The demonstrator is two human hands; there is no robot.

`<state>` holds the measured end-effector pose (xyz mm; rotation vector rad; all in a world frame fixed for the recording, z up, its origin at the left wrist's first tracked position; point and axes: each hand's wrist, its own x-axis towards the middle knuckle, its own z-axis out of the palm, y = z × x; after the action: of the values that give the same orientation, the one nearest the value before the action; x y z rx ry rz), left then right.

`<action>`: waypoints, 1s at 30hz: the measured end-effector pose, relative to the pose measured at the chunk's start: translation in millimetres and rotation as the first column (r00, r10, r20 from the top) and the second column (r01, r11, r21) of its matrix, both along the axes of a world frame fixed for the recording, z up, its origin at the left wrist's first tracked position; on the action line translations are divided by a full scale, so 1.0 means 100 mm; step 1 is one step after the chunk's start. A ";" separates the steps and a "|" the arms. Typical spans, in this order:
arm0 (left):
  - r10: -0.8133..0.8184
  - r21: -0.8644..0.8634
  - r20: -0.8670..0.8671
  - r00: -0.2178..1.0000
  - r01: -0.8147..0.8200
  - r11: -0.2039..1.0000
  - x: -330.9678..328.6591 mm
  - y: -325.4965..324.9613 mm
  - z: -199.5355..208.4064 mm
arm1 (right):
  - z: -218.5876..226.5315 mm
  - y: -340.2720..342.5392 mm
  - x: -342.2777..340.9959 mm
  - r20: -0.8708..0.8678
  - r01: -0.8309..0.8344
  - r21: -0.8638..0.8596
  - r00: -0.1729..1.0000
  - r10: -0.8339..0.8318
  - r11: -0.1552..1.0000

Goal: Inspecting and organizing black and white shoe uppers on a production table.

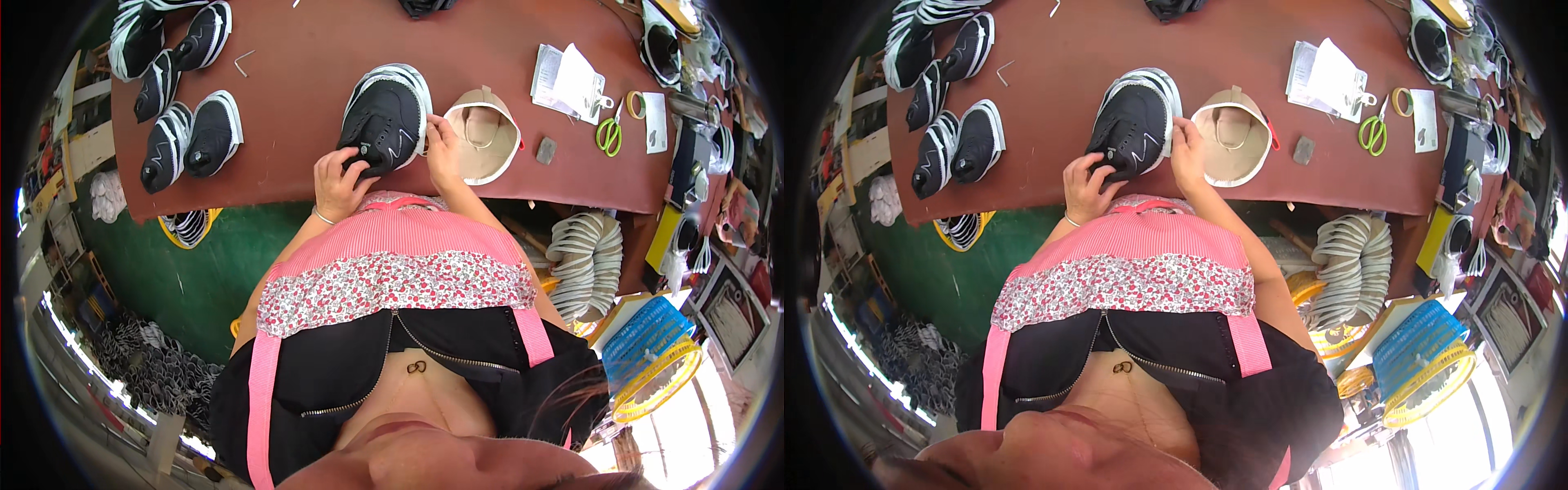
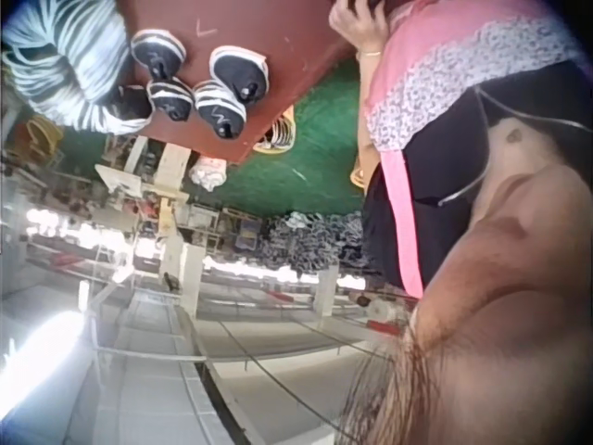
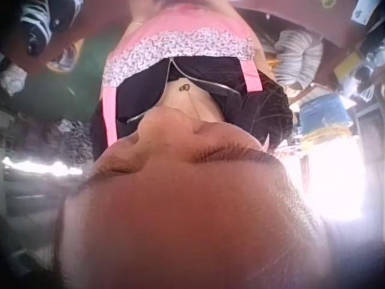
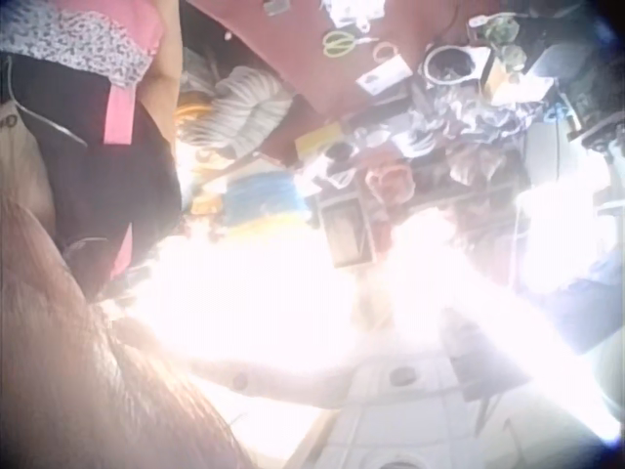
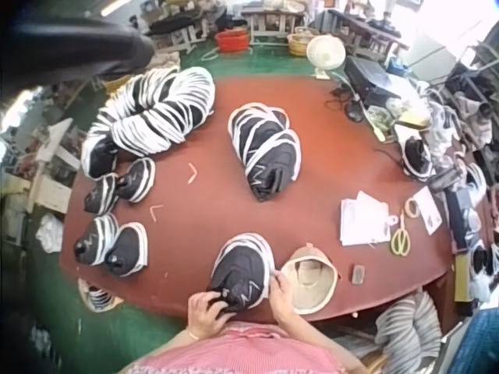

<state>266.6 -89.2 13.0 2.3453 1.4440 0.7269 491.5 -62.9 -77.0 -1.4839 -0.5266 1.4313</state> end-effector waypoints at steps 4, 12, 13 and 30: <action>0.121 -0.135 0.116 0.986 -0.105 0.985 -0.11 -0.11 0.10 | 0.17 0.08 0.09 -0.045 -0.089 -0.017 0.995 0.088 0.996; 0.643 -0.803 0.398 0.654 -0.090 0.589 -0.46 -0.30 0.17 | 0.15 0.16 0.20 -0.068 -0.271 -0.098 0.962 0.265 0.958; 0.645 -0.803 0.399 0.652 -0.091 0.589 -0.43 -0.32 0.19 | 0.19 0.17 0.19 -0.012 -0.277 -0.120 0.961 0.277 0.953; 0.095 -0.365 0.155 0.983 -0.032 0.930 -0.22 -0.06 0.05 | 0.57 0.19 -0.19 -0.059 -0.254 -0.115 0.967 0.248 0.960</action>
<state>244.1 -95.0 17.7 1.9191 1.4439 0.5998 472.4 -43.9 -20.4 -1.5180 -0.6279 1.7165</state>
